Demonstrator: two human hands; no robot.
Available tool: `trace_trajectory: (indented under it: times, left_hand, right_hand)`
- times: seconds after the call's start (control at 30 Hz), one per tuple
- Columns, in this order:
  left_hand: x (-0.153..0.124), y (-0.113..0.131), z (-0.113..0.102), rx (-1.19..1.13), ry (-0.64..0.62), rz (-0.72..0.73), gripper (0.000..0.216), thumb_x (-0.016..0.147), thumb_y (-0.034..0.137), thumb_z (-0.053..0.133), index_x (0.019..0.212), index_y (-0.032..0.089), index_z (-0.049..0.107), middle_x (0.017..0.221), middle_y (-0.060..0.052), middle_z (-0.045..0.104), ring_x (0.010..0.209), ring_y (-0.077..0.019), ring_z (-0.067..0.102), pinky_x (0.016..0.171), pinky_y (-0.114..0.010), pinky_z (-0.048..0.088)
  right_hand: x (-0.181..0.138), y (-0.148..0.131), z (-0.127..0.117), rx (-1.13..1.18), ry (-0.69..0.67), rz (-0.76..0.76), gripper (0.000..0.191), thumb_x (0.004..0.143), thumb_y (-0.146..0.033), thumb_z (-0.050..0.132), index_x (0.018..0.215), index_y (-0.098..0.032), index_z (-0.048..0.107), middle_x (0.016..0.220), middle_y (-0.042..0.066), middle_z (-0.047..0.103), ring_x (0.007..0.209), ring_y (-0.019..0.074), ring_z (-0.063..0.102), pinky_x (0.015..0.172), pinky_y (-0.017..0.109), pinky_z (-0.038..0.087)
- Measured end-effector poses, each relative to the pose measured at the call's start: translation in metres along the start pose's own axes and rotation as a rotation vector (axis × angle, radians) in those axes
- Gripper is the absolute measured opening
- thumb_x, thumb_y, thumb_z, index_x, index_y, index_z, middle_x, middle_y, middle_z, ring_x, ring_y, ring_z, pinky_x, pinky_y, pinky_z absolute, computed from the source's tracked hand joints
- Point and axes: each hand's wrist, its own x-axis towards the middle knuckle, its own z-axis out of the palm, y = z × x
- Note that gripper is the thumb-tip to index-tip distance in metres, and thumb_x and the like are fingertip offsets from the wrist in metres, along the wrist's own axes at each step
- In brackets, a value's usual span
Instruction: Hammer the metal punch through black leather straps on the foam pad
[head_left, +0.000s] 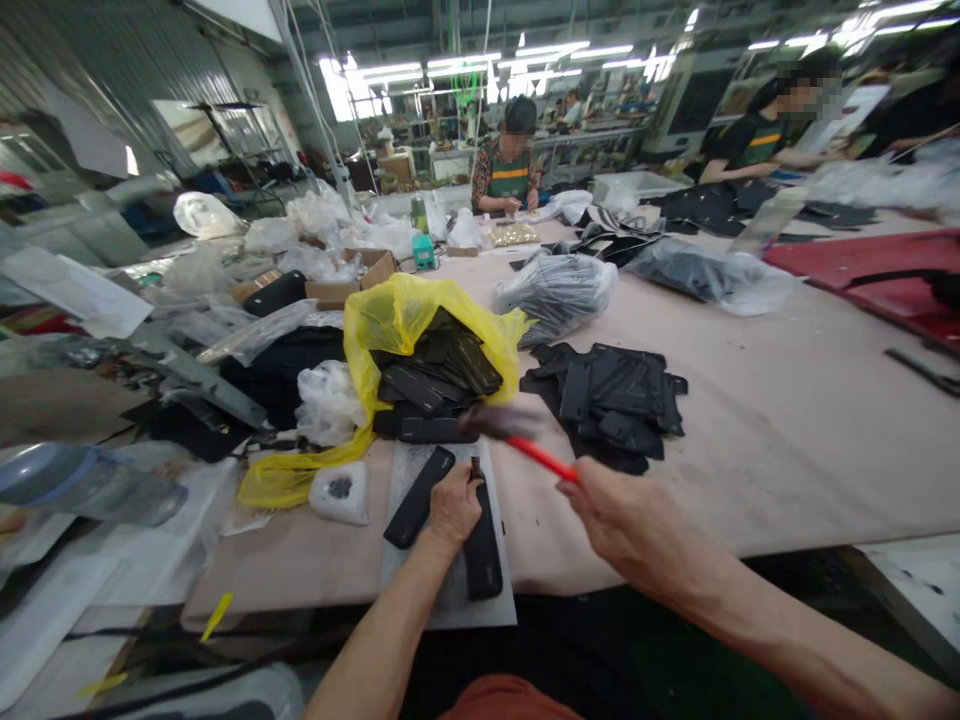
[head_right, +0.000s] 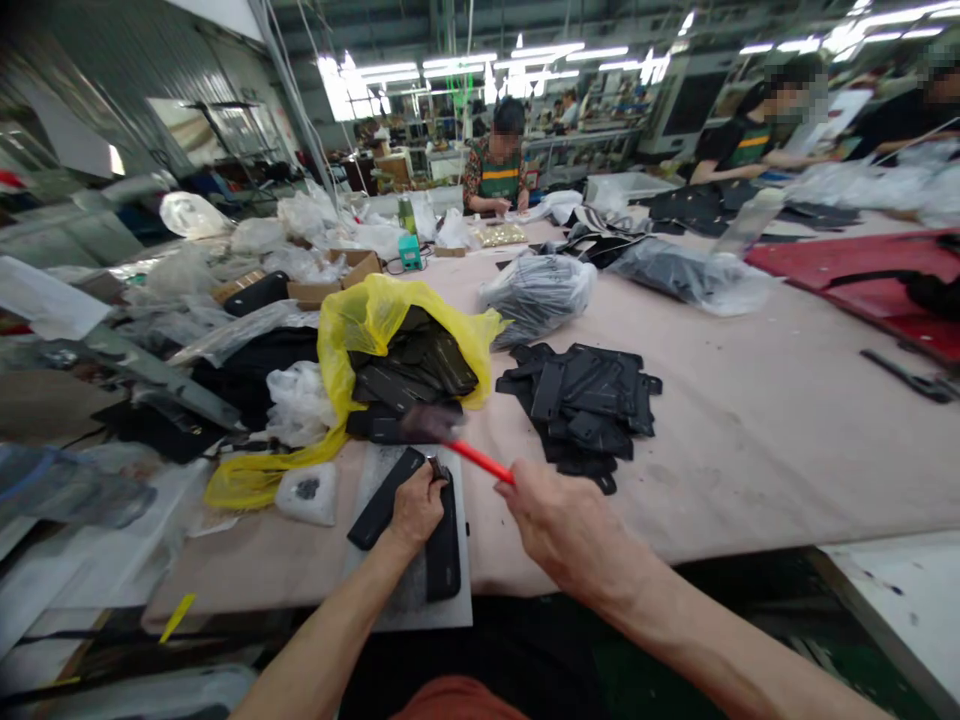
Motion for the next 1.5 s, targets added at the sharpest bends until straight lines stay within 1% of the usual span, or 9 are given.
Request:
trace_trajectory:
  times: [0.1,0.27,0.4,0.57,0.73,1.03,1.17,1.33,1.5]
  left_hand:
    - [0.000,-0.001,0.001,0.000,-0.012,-0.016,0.012,0.084,0.012,0.053,0.089,0.021,0.060,0.085,-0.004,0.069,0.084,-0.0195,0.067,0.076,-0.028,0.052]
    - [0.000,-0.001,0.001,-0.003,-0.021,-0.033,0.012,0.085,0.013,0.054,0.091,0.021,0.060,0.087,-0.005,0.070,0.085,-0.0200,0.067,0.077,-0.028,0.051]
    - [0.000,-0.001,0.000,0.003,-0.030,-0.028,0.010,0.085,0.014,0.053,0.088,0.021,0.060,0.084,-0.004,0.069,0.083,-0.0199,0.067,0.075,-0.028,0.051]
    - [0.000,-0.002,-0.001,0.012,-0.037,-0.042,0.009,0.086,0.015,0.053,0.088,0.021,0.060,0.086,-0.005,0.070,0.084,-0.0198,0.068,0.075,-0.027,0.050]
    - [0.001,-0.002,0.000,0.010,-0.026,-0.029,0.011,0.085,0.015,0.052,0.090,0.021,0.060,0.085,-0.005,0.070,0.084,-0.0201,0.068,0.074,-0.027,0.050]
    - [0.002,-0.004,-0.001,-0.042,-0.017,-0.028,0.011,0.085,0.016,0.052,0.090,0.021,0.061,0.087,-0.005,0.071,0.086,-0.0208,0.069,0.077,-0.029,0.052]
    - [0.002,-0.004,-0.001,-0.050,-0.033,-0.041,0.013,0.086,0.016,0.051,0.093,0.020,0.062,0.091,-0.007,0.072,0.088,-0.0213,0.069,0.080,-0.030,0.052]
    - [0.005,-0.002,-0.004,-0.047,-0.055,-0.071,0.014,0.086,0.019,0.050,0.091,0.020,0.063,0.089,-0.007,0.072,0.087,-0.0211,0.068,0.079,-0.030,0.052]
    - [0.023,-0.005,-0.011,-0.175,-0.011,-0.255,0.010,0.083,0.023,0.055,0.084,0.019,0.063,0.078,-0.003,0.070,0.074,-0.0185,0.066,0.070,-0.028,0.051]
  right_hand:
    - [-0.005,0.003,0.007,-0.093,-0.220,-0.028,0.029,0.098,-0.032,0.041,0.071,-0.021,0.046,0.050,-0.004,0.047,0.038,0.0093,0.036,0.044,0.027,0.015]
    - [-0.002,0.001,0.007,0.008,-0.001,0.179,0.032,0.100,-0.036,0.028,0.077,-0.021,0.046,0.056,-0.001,0.049,0.043,0.0115,0.041,0.046,0.026,0.023]
    - [0.001,0.005,0.005,-0.052,-0.319,0.066,0.031,0.096,-0.038,0.042,0.071,-0.022,0.045,0.050,-0.004,0.043,0.038,0.0102,0.033,0.045,0.028,0.015]
    - [0.003,0.001,0.005,0.068,0.021,0.247,0.036,0.102,-0.038,0.023,0.079,-0.021,0.045,0.057,-0.002,0.048,0.044,0.0111,0.042,0.046,0.025,0.024]
    - [-0.010,0.016,0.018,-0.079,-0.410,0.143,0.031,0.097,-0.039,0.037,0.075,-0.021,0.049,0.051,-0.003,0.047,0.040,0.0114,0.037,0.046,0.028,0.015]
    - [-0.061,0.101,0.106,0.075,-0.522,0.639,0.035,0.097,-0.032,0.031,0.105,-0.012,0.059,0.083,0.008,0.065,0.070,0.0179,0.059,0.065,0.028,0.043]
    - [-0.073,0.062,0.137,-0.068,-0.329,0.349,0.056,0.090,-0.032,0.049,0.141,-0.012,0.040,0.143,0.021,0.043,0.122,0.0342,0.045,0.099,0.049,0.036]
    - [-0.087,-0.006,0.164,0.154,-0.526,0.126,0.073,0.084,-0.045,0.055,0.148,-0.016,0.033,0.154,0.014,0.030,0.141,0.0365,0.022,0.113,0.059,0.016]
    - [-0.101,-0.015,0.177,0.174,-0.546,0.129,0.072,0.086,-0.043,0.053,0.149,-0.014,0.032,0.157,0.011,0.025,0.144,0.0357,0.014,0.114,0.062,0.006]
